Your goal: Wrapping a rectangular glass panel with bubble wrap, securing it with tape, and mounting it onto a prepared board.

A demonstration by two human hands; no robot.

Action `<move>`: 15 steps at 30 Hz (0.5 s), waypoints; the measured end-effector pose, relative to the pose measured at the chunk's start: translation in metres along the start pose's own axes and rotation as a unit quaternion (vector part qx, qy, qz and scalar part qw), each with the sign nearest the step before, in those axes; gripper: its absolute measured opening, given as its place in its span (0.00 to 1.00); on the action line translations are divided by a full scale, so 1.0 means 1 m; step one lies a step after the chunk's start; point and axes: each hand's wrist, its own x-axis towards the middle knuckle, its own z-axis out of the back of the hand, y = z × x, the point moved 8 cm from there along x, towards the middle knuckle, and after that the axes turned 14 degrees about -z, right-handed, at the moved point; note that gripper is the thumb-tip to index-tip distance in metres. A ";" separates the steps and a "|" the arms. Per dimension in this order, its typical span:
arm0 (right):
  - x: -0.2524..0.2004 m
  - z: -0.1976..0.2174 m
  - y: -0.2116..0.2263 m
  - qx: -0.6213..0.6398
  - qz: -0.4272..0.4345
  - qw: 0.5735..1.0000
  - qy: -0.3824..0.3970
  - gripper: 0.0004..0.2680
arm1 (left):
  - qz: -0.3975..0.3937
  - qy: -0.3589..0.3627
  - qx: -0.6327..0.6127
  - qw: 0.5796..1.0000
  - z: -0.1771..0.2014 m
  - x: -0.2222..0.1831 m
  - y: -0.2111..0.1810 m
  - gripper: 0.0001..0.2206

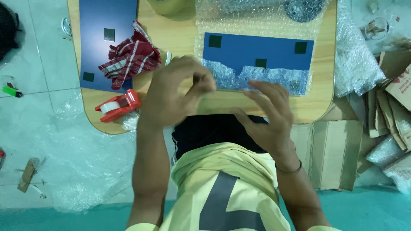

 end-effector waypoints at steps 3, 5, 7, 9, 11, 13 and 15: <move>0.009 -0.020 0.003 -0.105 0.024 0.993 0.044 0.16 | 0.061 0.109 0.016 0.992 -0.014 0.026 0.041 0.04; 0.012 -0.028 0.004 -0.138 0.030 0.989 0.047 0.17 | 0.068 0.139 0.026 0.988 -0.021 0.032 0.065 0.03; 0.015 -0.034 0.006 -0.172 0.034 0.983 0.049 0.19 | 0.074 0.172 0.036 0.982 -0.028 0.036 0.084 0.03; 0.016 -0.033 0.009 -0.211 0.031 0.976 0.037 0.19 | 0.073 0.220 0.049 0.971 -0.039 0.033 0.097 0.02; 0.015 -0.034 0.007 -0.218 0.026 0.975 0.042 0.19 | 0.081 0.223 0.049 0.970 -0.042 0.030 0.103 0.03; 0.016 -0.036 0.006 -0.225 0.023 0.973 0.046 0.20 | 0.088 0.226 0.052 0.969 -0.044 0.030 0.108 0.05; 0.016 -0.036 0.005 -0.221 0.015 0.974 0.049 0.19 | 0.089 0.237 0.062 0.965 -0.047 0.029 0.112 0.09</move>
